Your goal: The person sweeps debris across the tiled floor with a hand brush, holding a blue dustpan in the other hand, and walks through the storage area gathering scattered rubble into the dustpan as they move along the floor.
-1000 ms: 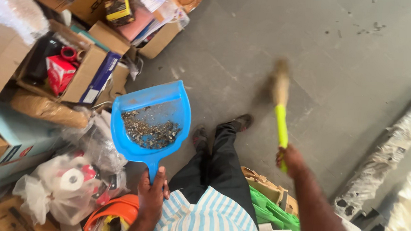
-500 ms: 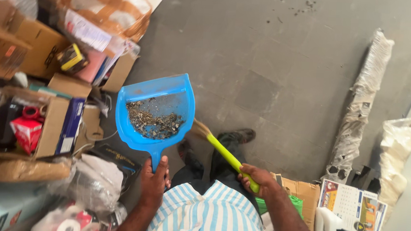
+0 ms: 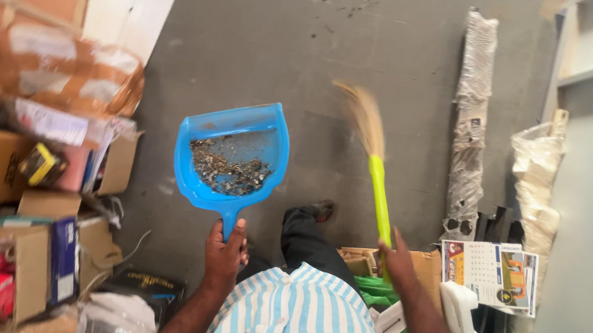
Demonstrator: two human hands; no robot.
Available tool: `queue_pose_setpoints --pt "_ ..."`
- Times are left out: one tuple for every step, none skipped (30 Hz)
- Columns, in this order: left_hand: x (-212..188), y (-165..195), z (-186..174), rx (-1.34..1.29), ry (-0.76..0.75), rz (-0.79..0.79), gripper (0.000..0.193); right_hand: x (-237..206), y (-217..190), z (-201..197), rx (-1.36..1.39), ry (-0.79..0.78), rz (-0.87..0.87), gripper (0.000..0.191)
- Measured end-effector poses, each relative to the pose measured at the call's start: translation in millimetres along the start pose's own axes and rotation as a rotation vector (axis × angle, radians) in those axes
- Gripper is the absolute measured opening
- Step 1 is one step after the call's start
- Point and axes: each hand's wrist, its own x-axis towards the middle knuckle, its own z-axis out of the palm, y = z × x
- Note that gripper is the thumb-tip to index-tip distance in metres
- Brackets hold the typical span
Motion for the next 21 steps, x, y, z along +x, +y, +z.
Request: queue_pose_setpoints --pt "7.1 2.8 16.7 0.011 -0.012 -0.01 0.028 -8.7 12.7 -3.4 -0.017 0.081 0.015 0.074" --pt "13.4 5.6 31.0 0.022 -0.035 -0.013 0.028 -16.6 26.7 -5.2 -0.036 0.16 0.036 0.069" --pt "18.4 7.4 45.6 0.032 -0.057 -0.019 0.029 -24.3 40.6 -9.0 -0.144 0.198 0.004 0.05" --pt "22.6 9.9 59.8 0.039 -0.08 -0.02 0.029 -28.3 51.8 -11.3 -0.252 0.235 -0.031 0.039" --pt "26.0 13.1 72.7 0.059 -0.094 -0.01 0.029 -28.2 60.1 -14.0 -0.159 0.241 0.016 0.034" --pt "28.0 15.8 84.5 0.077 -0.104 0.001 0.029 -24.9 64.5 -17.7 -0.068 0.244 0.06 0.03" --pt "29.3 17.6 94.4 0.097 -0.112 0.011 0.029 -17.4 65.4 -22.2 0.022 0.243 0.106 0.026" --pt "30.5 18.4 103.4 0.097 -0.112 0.008 0.029 -6.4 61.9 -27.8 0.134 0.219 0.195 0.027" --pt "32.1 18.3 111.6 0.099 -0.115 0.003 0.029 7.9 54.7 -34.6 0.248 0.196 0.284 0.028" --pt "33.2 17.7 118.8 0.102 -0.119 -0.004 0.029 21.6 46.6 -41.5 0.364 0.171 0.373 0.031" --pt "32.8 17.0 123.6 0.118 -0.134 -0.002 0.029 37.8 35.4 -49.8 0.351 0.128 0.385 0.03" --pt "32.0 16.6 127.6 0.134 -0.15 0.0 0.028 52.2 24.0 -56.5 0.281 0.097 0.372 0.029" --pt "32.9 16.3 132.6 0.149 -0.169 0.004 0.028 65.9 10.9 -63.4 0.184 0.072 0.351 0.028" --pt "33.5 16.0 137.2 0.168 -0.181 -0.006 0.029 78.0 -0.3 -69.6 0.121 0.055 0.321 0.027" --pt "33.1 16.6 141.2 0.186 -0.193 -0.014 0.03 89.2 -11.5 -77.0 0.075 0.043 0.29 0.026" --pt "35.1 18.1 145.6 0.203 -0.204 -0.02 0.031 100.1 -23.7 -83.5 0.09 0.028 0.262 0.025" --pt "37.8 19.6 150.9 0.215 -0.21 -0.022 0.03 108.4 -34.9 -90.7 0.207 -0.002 0.24 0.019" --pt "39.9 20.8 156.9 0.225 -0.215 -0.025 0.03 117.2 -47.7 -98.5 0.321 -0.031 0.217 0.015" --pt "41.8 21.8 162.5 0.233 -0.218 -0.03 0.03 123.6 -58.4 -105.0 0.322 -0.006 0.192 0.013" --pt "44.9 23.1 168.7 0.234 -0.222 -0.039 0.028 128.4 -68.1 -110.1 0.321 0.017 0.166 0.011" --pt "49.3 25.3 174.3 0.237 -0.225 -0.047 0.027 132.0 -76.7 -113.6 0.386 0.044 0.157 0.009"
